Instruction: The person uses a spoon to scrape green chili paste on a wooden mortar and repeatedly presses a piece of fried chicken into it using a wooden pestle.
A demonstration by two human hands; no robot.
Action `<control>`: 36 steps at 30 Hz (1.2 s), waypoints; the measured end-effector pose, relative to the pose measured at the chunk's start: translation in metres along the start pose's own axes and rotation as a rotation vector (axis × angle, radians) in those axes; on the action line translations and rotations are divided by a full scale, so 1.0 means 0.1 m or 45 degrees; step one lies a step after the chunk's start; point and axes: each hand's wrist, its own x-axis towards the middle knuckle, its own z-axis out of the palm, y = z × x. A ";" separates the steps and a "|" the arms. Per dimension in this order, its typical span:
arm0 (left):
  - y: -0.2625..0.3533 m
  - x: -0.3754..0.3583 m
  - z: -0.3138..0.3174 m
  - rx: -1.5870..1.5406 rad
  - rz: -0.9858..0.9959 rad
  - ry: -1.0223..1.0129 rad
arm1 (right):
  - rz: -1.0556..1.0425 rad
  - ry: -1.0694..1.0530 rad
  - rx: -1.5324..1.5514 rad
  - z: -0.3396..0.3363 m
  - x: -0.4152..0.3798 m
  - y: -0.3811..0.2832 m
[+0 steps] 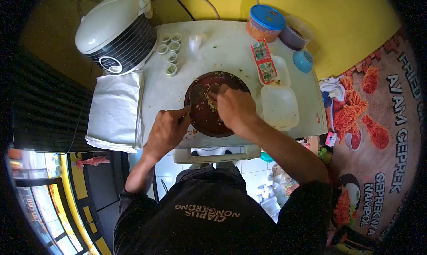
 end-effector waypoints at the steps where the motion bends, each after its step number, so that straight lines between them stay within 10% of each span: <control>1: -0.03 0.01 0.03 -0.049 -0.051 -0.019 | -0.008 -0.004 -0.002 -0.04 0.11 0.06; 4: 0.00 0.03 0.02 -0.116 -0.136 -0.113 | -0.297 -0.298 -0.033 -0.05 0.30 0.27; 9: -0.01 -0.05 0.03 0.026 -0.215 -0.122 | -0.334 0.129 -0.100 0.09 0.22 0.28; 11: 0.00 -0.06 0.03 0.132 -0.077 -0.051 | 0.052 -0.705 0.095 -0.54 0.33 0.14; 13: -0.04 -0.13 0.07 0.139 -0.044 -0.043 | 0.044 -0.661 0.128 -0.30 0.18 0.14; 15: -0.17 -0.04 0.11 0.157 0.013 0.007 | -0.207 0.344 -0.055 0.27 0.11 0.28; 19: -0.24 0.04 0.18 0.080 0.010 -0.037 | 0.130 -0.697 0.658 -0.42 0.41 0.66; 27: -0.42 0.08 0.55 0.189 0.432 0.379 | 0.218 -0.570 0.879 -0.23 0.33 0.81; 30: -0.14 0.03 0.27 -0.131 -0.127 -0.182 | 0.012 -0.200 0.538 -0.03 0.25 0.60; 33: -0.14 -0.15 0.26 0.184 0.157 0.231 | -0.074 0.328 -0.118 0.41 0.00 0.23; 36: -0.09 -0.09 0.11 0.134 0.054 0.019 | -0.209 -0.203 -0.039 -0.30 0.25 0.18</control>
